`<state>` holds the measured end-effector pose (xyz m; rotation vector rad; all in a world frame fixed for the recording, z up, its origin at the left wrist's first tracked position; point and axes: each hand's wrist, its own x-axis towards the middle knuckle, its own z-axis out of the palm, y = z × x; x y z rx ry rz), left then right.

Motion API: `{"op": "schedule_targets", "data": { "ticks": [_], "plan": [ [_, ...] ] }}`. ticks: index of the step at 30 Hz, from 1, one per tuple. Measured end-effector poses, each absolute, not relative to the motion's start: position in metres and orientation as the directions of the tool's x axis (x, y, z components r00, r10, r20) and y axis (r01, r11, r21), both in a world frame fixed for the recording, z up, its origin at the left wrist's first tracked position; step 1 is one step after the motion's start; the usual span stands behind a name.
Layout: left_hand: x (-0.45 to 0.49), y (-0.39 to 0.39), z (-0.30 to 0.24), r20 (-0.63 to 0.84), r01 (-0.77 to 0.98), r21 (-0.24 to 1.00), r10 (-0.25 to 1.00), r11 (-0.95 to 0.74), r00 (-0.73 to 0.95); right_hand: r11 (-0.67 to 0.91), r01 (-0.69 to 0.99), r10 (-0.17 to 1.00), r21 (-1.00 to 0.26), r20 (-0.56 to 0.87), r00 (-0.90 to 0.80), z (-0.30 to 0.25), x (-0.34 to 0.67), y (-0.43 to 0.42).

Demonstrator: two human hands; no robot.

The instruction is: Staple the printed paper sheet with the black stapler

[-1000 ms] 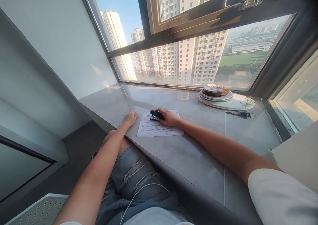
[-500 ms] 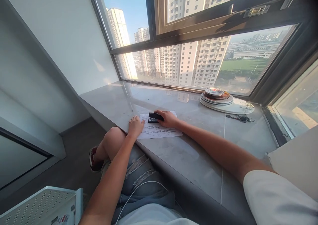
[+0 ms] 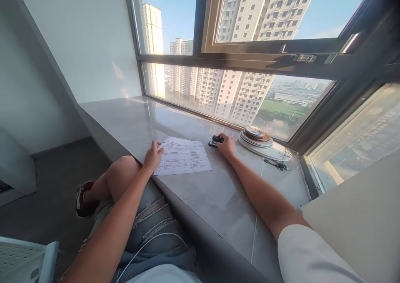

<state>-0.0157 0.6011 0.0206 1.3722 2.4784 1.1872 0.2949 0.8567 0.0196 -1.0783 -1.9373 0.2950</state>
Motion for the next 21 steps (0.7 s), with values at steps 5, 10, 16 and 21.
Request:
{"op": "schedule_targets", "data": {
  "ticks": [5,10,16,21],
  "plan": [
    [-0.016,0.598,0.024,0.282,0.65,0.703,0.726,0.288,-0.627,0.672,0.547,0.735,-0.499,0.541,-0.409,0.018,0.292,0.851],
    [-0.018,0.597,0.023,0.302,0.627,0.749,0.73,0.216,-0.613,0.732,0.532,0.673,-0.426,0.57,-0.471,0.019,0.285,0.845],
    [-0.021,0.595,0.022,0.296,0.61,0.775,0.757,0.167,-0.583,0.758,0.512,0.645,-0.404,0.581,-0.497,0.018,0.28,0.84],
    [-0.017,0.591,0.026,0.314,0.666,0.724,0.772,0.182,-0.553,0.789,0.48,0.611,-0.385,0.576,-0.542,0.019,0.279,0.839]
  ]
}}
